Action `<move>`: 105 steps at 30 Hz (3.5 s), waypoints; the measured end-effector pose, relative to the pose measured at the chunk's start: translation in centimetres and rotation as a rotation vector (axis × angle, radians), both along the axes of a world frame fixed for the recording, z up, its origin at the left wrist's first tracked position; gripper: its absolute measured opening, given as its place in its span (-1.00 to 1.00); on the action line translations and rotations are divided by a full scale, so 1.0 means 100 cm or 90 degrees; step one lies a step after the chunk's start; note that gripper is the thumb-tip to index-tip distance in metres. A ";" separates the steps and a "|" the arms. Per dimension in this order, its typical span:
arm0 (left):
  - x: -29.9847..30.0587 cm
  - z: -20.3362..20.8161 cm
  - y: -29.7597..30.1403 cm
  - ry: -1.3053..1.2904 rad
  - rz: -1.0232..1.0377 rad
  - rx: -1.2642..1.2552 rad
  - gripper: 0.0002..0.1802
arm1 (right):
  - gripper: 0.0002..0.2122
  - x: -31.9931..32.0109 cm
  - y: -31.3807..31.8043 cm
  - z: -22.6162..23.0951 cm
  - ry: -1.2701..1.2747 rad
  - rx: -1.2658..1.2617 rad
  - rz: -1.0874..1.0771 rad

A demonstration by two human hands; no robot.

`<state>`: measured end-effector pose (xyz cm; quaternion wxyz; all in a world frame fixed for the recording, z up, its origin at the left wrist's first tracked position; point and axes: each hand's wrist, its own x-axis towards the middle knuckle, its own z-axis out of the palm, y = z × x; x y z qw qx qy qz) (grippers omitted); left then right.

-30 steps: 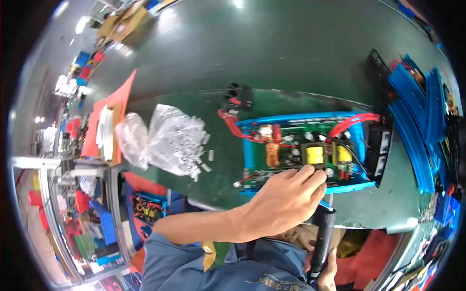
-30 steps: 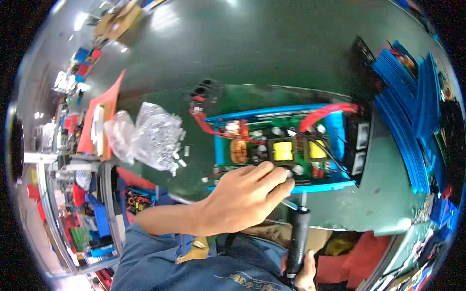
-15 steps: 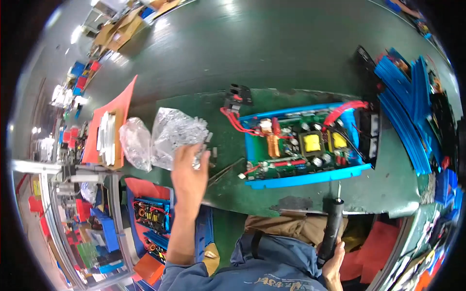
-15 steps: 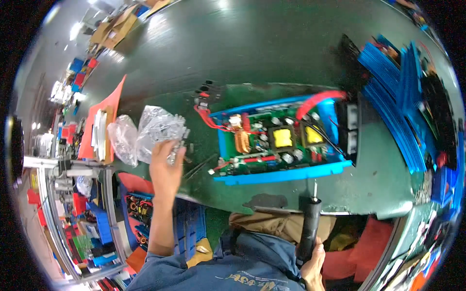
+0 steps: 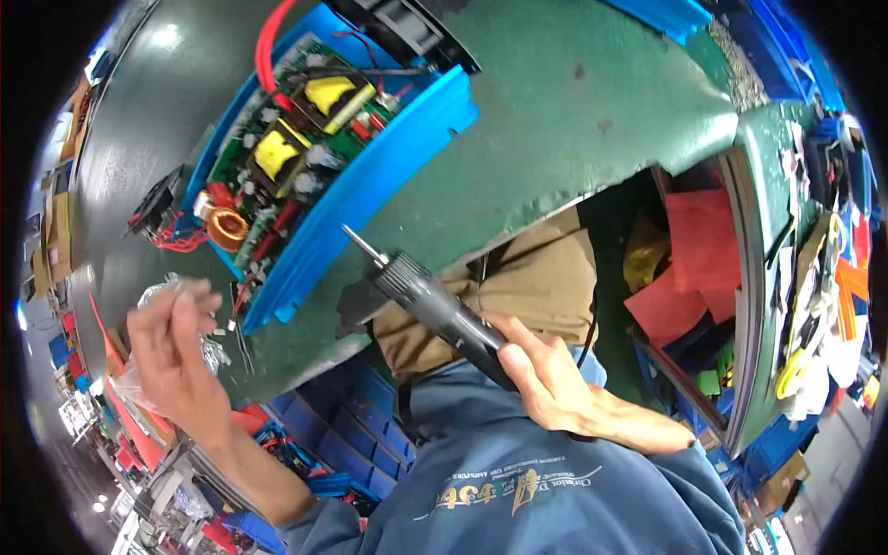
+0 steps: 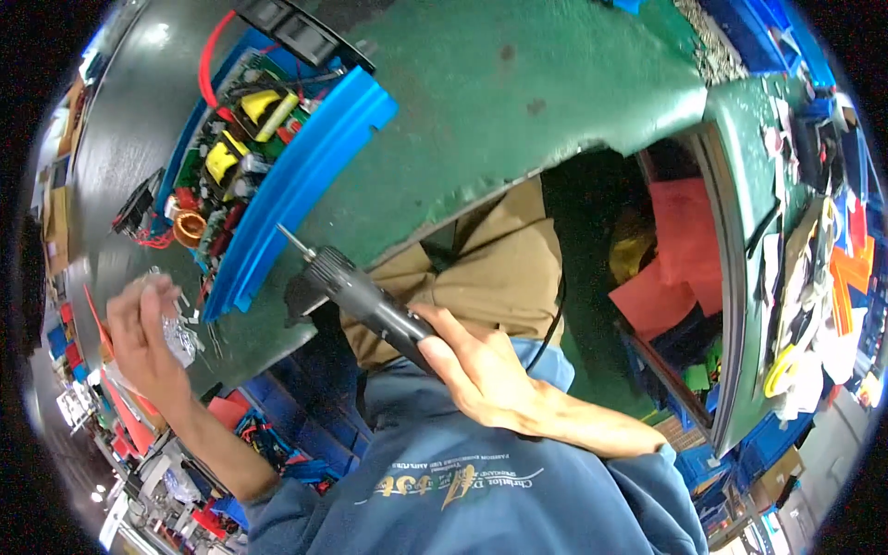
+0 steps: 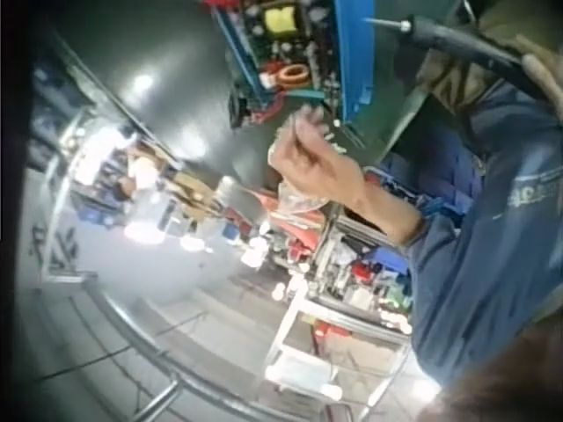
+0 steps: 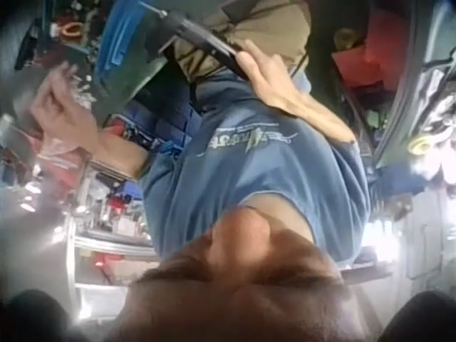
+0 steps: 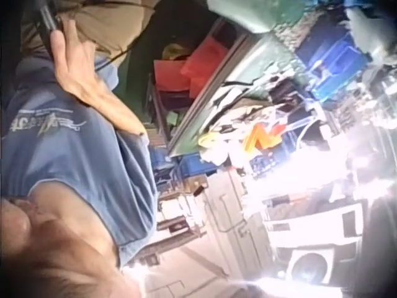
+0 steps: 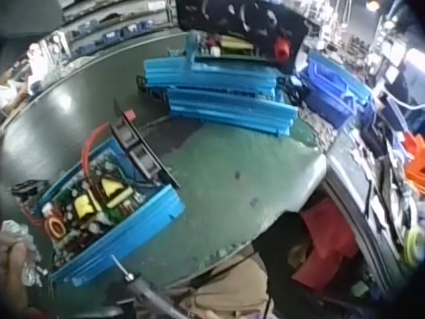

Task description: Assembling and fastening internal components of electronic power inverters using an electric screwdriver.

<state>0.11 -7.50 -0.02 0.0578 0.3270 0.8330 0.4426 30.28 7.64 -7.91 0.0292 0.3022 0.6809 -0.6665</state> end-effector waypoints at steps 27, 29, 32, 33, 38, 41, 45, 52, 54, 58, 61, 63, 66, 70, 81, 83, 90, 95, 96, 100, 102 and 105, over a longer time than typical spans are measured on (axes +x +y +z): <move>-0.011 -0.013 0.083 0.268 -0.307 -0.198 -0.86 | -0.38 -0.011 0.009 -0.013 0.041 -0.261 0.014; -0.009 -0.012 0.083 0.233 -0.315 -0.217 -0.85 | -0.34 -0.010 0.007 -0.011 0.021 -0.295 0.000; -0.006 -0.004 0.081 0.186 -0.340 -0.211 -0.85 | -0.31 -0.007 0.003 -0.009 0.026 -0.303 -0.016; -0.008 -0.006 0.081 0.181 -0.342 -0.206 -0.85 | -0.30 -0.009 0.007 -0.006 0.021 -0.306 -0.003; -0.015 -0.010 0.081 0.157 -0.329 -0.182 -0.85 | -0.23 -0.014 0.015 -0.001 -0.002 -0.349 0.018; -0.020 -0.011 0.082 0.166 -0.324 -0.167 -0.87 | -0.23 -0.013 0.015 -0.004 -0.011 -0.394 0.013; -0.024 -0.015 0.081 0.153 -0.332 -0.154 -0.86 | -0.29 -0.012 0.012 -0.013 0.013 -0.443 -0.006; -0.022 -0.017 0.079 0.143 -0.331 -0.158 -0.80 | -0.19 -0.009 0.009 -0.026 -0.001 -0.583 -0.019; -0.023 -0.017 0.078 0.145 -0.330 -0.161 -0.79 | -0.17 -0.011 0.009 -0.026 0.007 -0.615 -0.028; -0.023 -0.009 0.078 0.094 -0.390 -0.223 -0.76 | -0.13 -0.008 0.010 -0.026 -0.014 -0.588 -0.015; -0.021 0.000 0.075 0.082 -0.459 -0.272 -0.68 | -0.11 -0.010 0.012 -0.020 -0.024 -0.492 0.015; -0.018 0.008 0.075 0.060 -0.471 -0.300 -0.63 | 0.03 -0.012 0.013 -0.016 -0.072 -0.475 0.014; -0.013 0.013 0.073 0.059 -0.469 -0.314 -0.63 | -0.10 -0.013 0.016 -0.010 -0.056 -0.465 0.007; -0.005 -0.001 0.073 0.185 -0.449 -0.343 -0.65 | -0.02 -0.012 0.013 -0.003 -0.069 -0.372 0.007; -0.007 -0.008 0.072 0.162 -0.439 -0.230 -0.64 | -0.09 -0.016 0.020 -0.011 -0.071 -0.563 -0.003; -0.006 -0.014 0.073 0.178 -0.423 -0.187 -0.68 | -0.04 -0.025 0.020 -0.002 -0.097 -0.641 -0.026; 0.002 -0.006 0.044 0.177 -0.259 -0.096 -0.74 | -0.15 0.015 0.012 -0.022 -0.060 -0.289 -0.075; -0.018 -0.025 -0.033 0.188 0.212 -0.156 -0.83 | -0.18 0.028 0.003 -0.026 -0.050 -0.115 -0.083; -0.018 -0.032 -0.051 0.175 0.262 -0.233 -0.79 | -0.19 0.034 0.000 -0.033 -0.044 -0.113 -0.078; -0.030 -0.067 -0.095 0.161 0.270 -0.223 -0.83 | -0.33 0.013 -0.007 -0.020 -0.035 -0.064 0.018; -0.036 -0.068 -0.091 0.190 0.233 -0.235 -0.86 | -0.48 0.003 -0.005 -0.010 -0.042 -0.085 0.051; -0.041 -0.071 -0.083 0.237 0.181 -0.285 -0.86 | -0.55 -0.004 -0.001 -0.003 -0.081 -0.094 0.085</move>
